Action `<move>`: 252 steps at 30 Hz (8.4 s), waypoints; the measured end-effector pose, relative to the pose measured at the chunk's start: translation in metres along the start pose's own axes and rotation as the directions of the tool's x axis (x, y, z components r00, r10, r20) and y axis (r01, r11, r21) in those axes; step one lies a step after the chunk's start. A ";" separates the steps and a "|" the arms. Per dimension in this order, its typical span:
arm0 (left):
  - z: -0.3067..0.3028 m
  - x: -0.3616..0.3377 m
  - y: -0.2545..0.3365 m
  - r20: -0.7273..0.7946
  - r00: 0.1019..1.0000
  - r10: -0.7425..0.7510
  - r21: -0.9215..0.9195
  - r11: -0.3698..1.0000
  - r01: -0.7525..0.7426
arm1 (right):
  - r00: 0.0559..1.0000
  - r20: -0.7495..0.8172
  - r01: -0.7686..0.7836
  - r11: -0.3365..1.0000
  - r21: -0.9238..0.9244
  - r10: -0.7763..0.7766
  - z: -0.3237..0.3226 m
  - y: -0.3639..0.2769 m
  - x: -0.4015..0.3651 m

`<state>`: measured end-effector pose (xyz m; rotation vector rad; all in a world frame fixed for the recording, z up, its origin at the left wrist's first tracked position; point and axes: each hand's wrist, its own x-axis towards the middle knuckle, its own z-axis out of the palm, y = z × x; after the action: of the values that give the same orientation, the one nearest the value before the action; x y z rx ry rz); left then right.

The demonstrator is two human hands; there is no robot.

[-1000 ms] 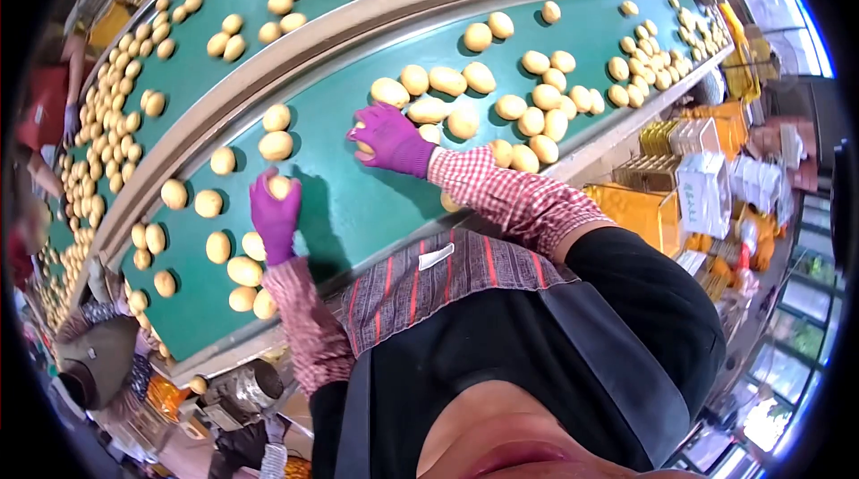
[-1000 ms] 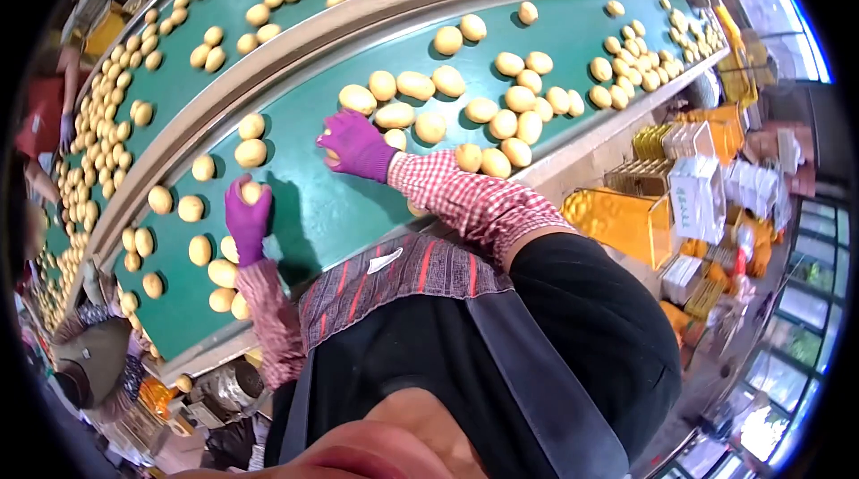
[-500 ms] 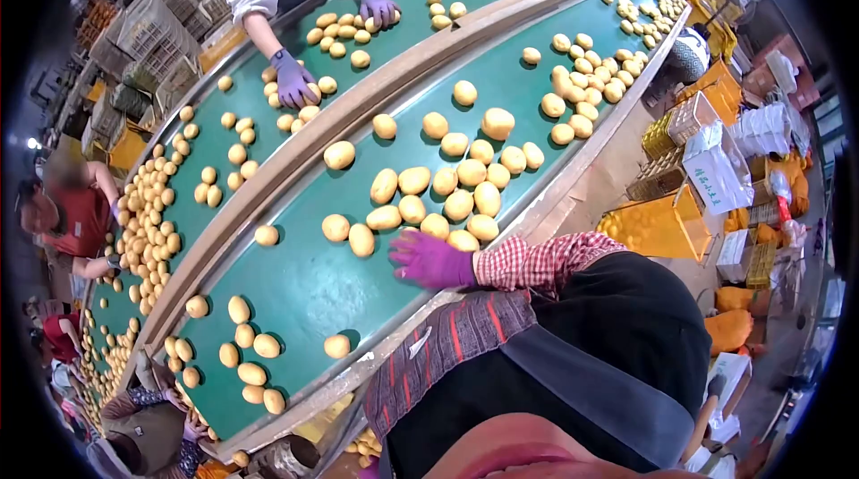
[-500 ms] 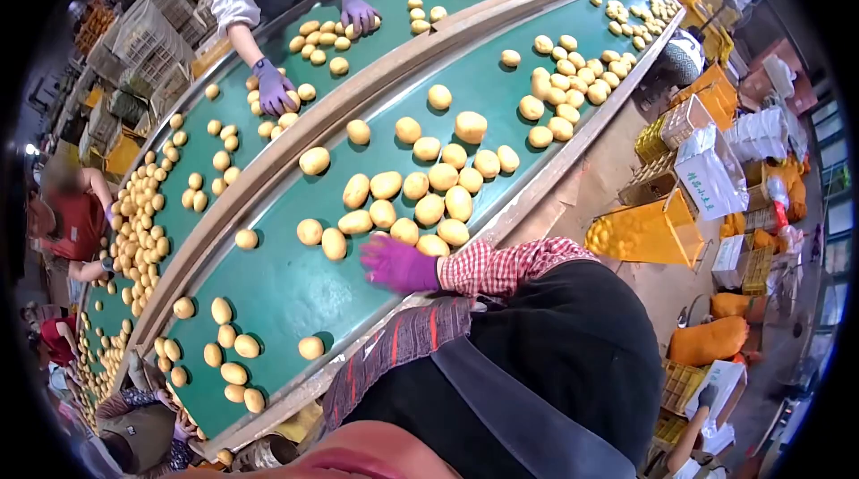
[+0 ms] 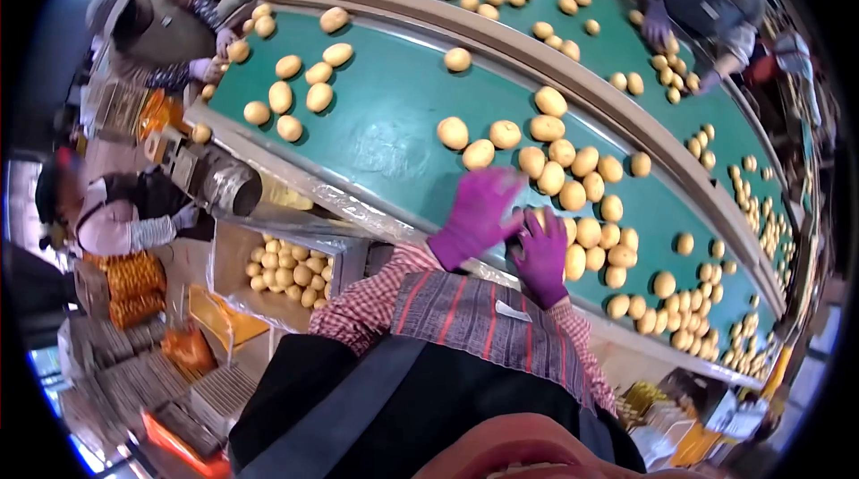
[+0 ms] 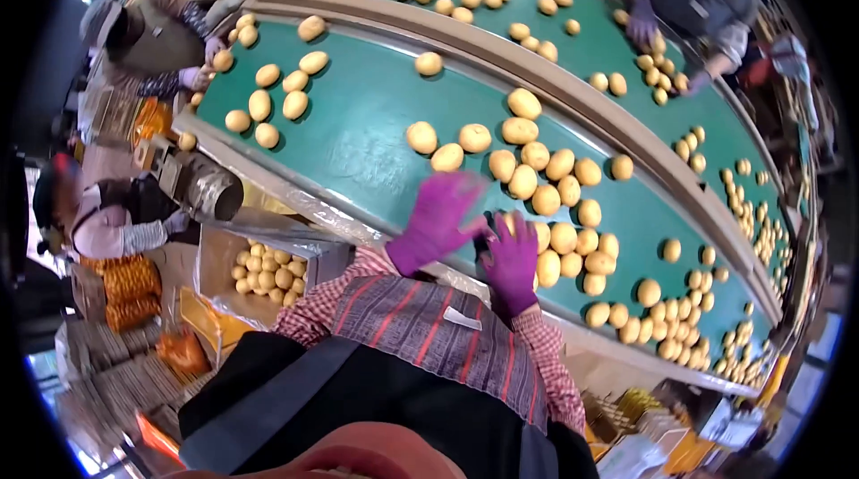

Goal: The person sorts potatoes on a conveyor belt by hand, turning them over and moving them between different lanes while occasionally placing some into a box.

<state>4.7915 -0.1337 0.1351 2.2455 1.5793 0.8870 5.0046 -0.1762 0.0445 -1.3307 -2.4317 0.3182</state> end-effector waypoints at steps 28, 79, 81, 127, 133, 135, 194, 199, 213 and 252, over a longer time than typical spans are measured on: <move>-0.002 0.038 -0.145 -0.264 0.925 -0.274 0.476 0.797 0.372 | 0.995 -0.016 -0.096 0.986 0.138 0.100 -0.054 0.010 0.095; -0.001 -0.071 0.130 -0.427 0.878 -0.215 0.354 0.854 0.381 | 0.997 -0.055 -0.027 0.951 0.308 0.046 -0.194 0.188 -0.077; 0.042 -0.013 0.159 -0.319 0.929 -0.188 0.547 0.764 0.342 | 0.957 0.103 0.236 0.933 0.272 -0.272 -0.188 0.132 -0.083; 0.145 0.089 0.277 0.745 0.464 -0.479 -0.601 -0.180 0.779 | 0.994 -0.016 -0.068 0.713 0.698 0.110 -0.251 0.226 -0.064; 0.182 0.084 0.324 0.664 0.559 -0.497 -0.641 0.006 0.767 | 0.915 -0.239 -0.298 0.944 0.143 0.325 -0.246 0.328 -0.097; 0.207 0.107 0.341 0.366 0.736 -0.569 -0.531 0.521 0.668 | 0.908 -0.270 -0.260 0.937 0.235 0.320 -0.241 0.336 -0.091; 0.365 0.080 0.648 0.413 0.908 -0.064 0.195 0.981 -0.020 | 0.860 -0.302 -0.386 0.911 0.143 0.412 -0.439 0.442 -0.465; 0.387 0.087 0.662 0.313 0.899 0.305 -0.076 0.952 -0.297 | 0.837 -0.099 -0.546 0.835 -0.074 0.538 -0.450 0.494 -0.536; 0.462 0.185 0.664 0.118 0.974 0.192 0.043 0.979 -0.198 | 0.907 -0.266 -0.334 0.942 0.014 0.326 -0.472 0.541 -0.482; 0.336 0.006 0.953 -0.678 0.657 -0.332 -0.296 0.940 0.169 | 0.972 -0.228 0.039 0.908 0.416 0.062 -0.546 0.711 -0.597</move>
<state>5.7217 -0.4436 0.3785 1.5156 1.9040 1.9034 6.0685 -0.2853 0.1733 -1.1187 -2.0115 0.6096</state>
